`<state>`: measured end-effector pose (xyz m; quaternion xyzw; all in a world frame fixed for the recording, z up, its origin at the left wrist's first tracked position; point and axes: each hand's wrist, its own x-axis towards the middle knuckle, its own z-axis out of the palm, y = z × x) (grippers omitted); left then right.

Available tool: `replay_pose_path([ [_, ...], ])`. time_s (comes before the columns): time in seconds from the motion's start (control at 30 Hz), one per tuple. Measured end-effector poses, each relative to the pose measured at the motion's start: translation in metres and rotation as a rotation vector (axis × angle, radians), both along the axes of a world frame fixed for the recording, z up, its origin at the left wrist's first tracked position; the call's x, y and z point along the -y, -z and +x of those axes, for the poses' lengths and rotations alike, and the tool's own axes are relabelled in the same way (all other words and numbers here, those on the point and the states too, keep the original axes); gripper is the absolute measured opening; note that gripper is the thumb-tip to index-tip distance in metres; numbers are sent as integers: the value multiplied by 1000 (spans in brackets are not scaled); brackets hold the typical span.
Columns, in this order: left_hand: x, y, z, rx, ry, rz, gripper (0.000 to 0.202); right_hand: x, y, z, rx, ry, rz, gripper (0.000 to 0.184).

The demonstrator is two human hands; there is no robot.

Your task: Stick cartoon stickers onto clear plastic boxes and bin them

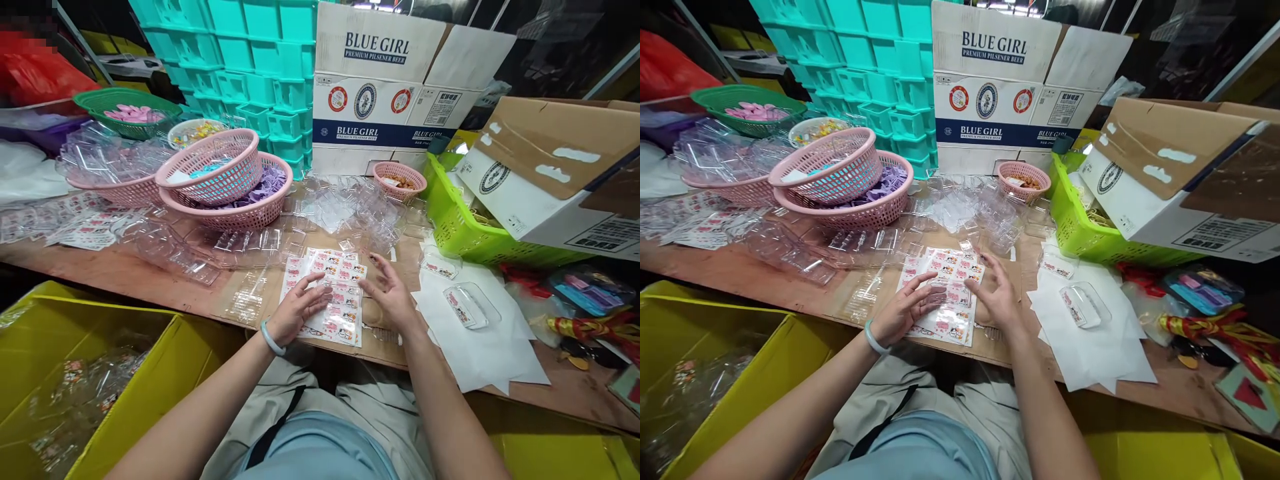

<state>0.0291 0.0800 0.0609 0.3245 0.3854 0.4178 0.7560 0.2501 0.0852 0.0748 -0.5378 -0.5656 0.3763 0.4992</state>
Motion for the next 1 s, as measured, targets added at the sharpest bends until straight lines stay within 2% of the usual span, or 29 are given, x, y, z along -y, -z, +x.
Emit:
replay_pose_path([
  [0.07, 0, 4, -1, 18, -48, -42, 52, 8, -5, -12, -67, 154, 46, 40],
  [0.17, 1, 7, 1, 66, -91, -101, 48, 24, -6, -33, -206, 106, -52, 27],
  [0.27, 2, 8, 2, 97, -107, -130, 45, 34, -3, -46, -255, 82, -135, 28],
  [0.43, 2, 14, 2, 126, -102, -126, 41, 33, -3, -47, -233, 50, -225, 34],
  [1.0, 2, 16, 2, 173, -128, -125, 40, 32, -9, -56, -43, 44, -241, 34],
])
